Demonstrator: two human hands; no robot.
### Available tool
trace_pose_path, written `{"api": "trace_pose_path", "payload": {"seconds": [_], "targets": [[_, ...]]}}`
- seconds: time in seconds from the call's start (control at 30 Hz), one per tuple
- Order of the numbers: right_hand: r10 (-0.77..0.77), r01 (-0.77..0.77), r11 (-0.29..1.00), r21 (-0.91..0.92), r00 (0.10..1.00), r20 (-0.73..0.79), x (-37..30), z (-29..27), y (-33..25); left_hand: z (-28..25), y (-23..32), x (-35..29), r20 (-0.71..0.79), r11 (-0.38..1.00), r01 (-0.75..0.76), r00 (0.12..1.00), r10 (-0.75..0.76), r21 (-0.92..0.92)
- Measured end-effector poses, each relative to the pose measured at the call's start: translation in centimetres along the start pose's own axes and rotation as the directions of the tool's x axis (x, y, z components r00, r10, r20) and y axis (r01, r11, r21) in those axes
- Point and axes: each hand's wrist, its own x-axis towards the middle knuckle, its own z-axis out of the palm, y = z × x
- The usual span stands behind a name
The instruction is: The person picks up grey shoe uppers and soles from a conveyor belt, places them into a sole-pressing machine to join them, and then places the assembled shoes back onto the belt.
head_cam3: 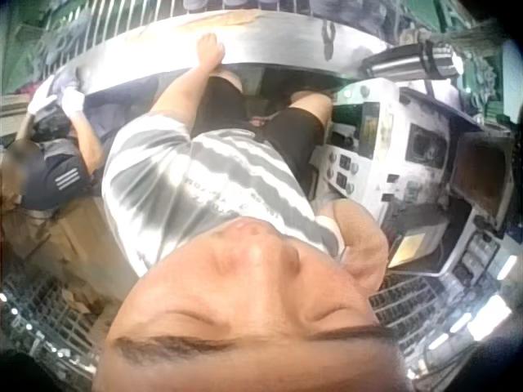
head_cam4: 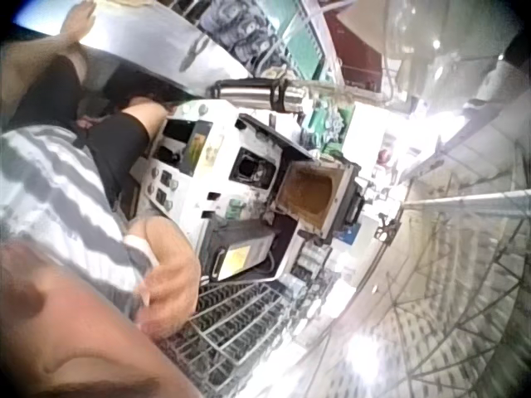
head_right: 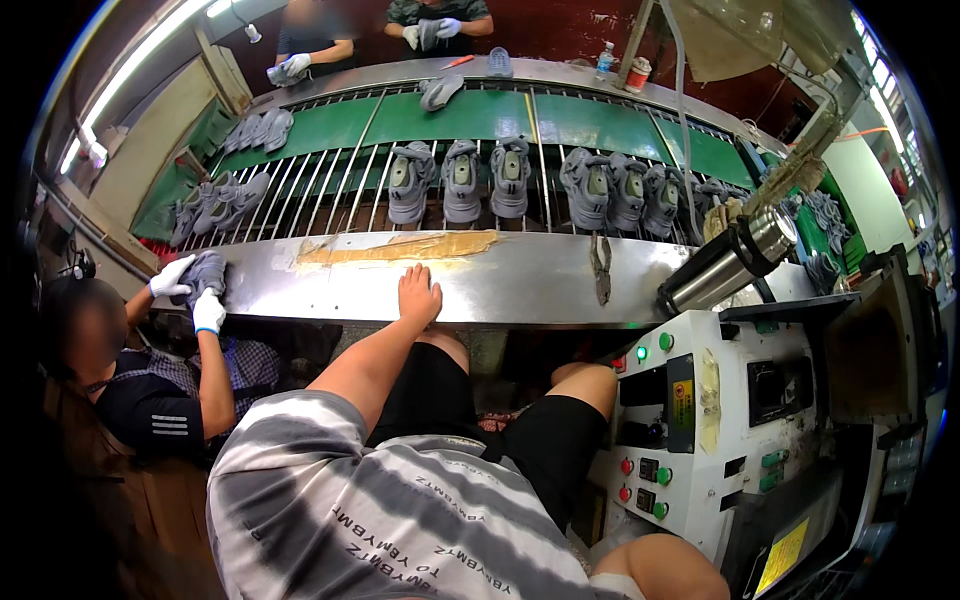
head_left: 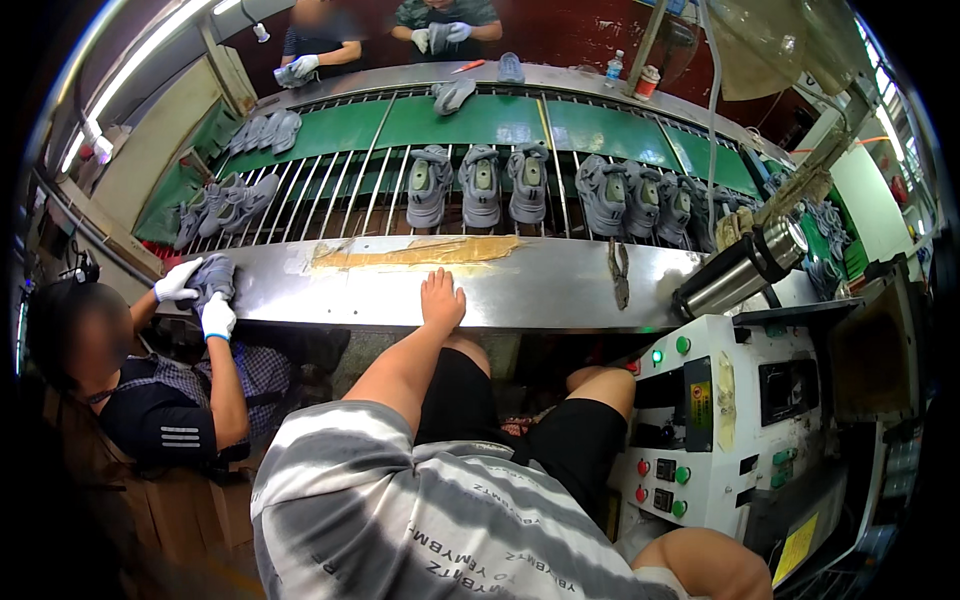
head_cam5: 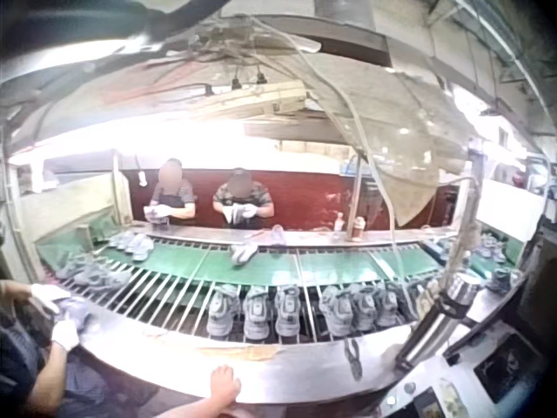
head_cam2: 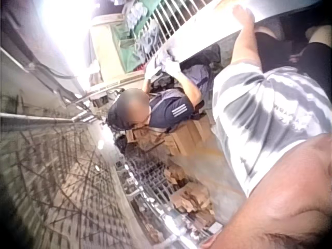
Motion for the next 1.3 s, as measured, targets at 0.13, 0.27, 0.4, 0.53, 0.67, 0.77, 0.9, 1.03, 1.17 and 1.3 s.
{"api": "trace_pose_path", "payload": {"seconds": [0.13, 0.27, 0.4, 0.53, 0.67, 0.77, 0.9, 1.03, 1.17, 1.3], "targets": [[-0.195, 0.179, 0.969, 0.170, 0.977, 0.083, 3.6, 0.6, -0.5, -0.3, 0.5, 0.0, -0.001, 1.000, -0.022, 1.000, 0.022, -0.008], [-0.262, 0.232, 0.944, 0.234, 0.959, 0.107, 4.1, 0.8, -0.9, -0.1, 0.2, -0.1, 0.011, 1.000, -0.026, 1.000, 0.026, 0.006], [-0.308, 0.259, 0.923, 0.285, 0.941, 0.143, 4.3, 0.9, -1.5, -0.3, 0.4, -0.2, 0.012, 0.999, -0.036, 0.999, 0.036, 0.003], [-0.336, 0.278, 0.914, 0.296, 0.926, 0.170, 4.1, 0.6, -3.2, 0.4, 0.3, 0.0, -0.008, 0.999, -0.040, 0.999, 0.040, 0.007], [-0.293, 0.260, 0.942, 0.210, 0.945, 0.143, 3.2, 0.4, -4.9, 1.1, -0.7, 0.1, 0.019, 0.995, -0.066, 0.998, 0.065, 0.070], [0.037, -0.030, 0.992, -0.123, 0.998, 0.054, 1.0, -0.4, -6.4, -0.7, 1.9, 1.1, 0.086, 0.997, -0.074, 0.993, 0.077, -0.035], [0.671, -0.663, 0.676, -0.321, 0.734, -0.104, -5.5, -1.7, -7.5, -0.2, 1.1, 0.6, 0.014, 0.990, -0.139, 0.990, 0.139, -0.001], [0.813, -0.993, 0.019, 0.113, -0.050, -0.580, -14.4, -0.1, -11.1, 0.3, 0.6, 0.2, 0.041, 0.986, -0.142, 0.989, 0.139, 0.087], [0.289, -0.838, -0.340, 0.427, -0.525, -0.800, -27.9, 1.5, -16.7, 0.8, 1.9, 0.5, 0.139, 0.983, -0.145, 0.982, 0.129, 0.113], [-0.173, -0.755, -0.582, 0.302, -0.248, -0.953, -38.5, -1.0, -19.1, 0.9, 1.3, 0.4, 0.147, 0.988, -0.090, 0.986, 0.072, 0.122]]}}
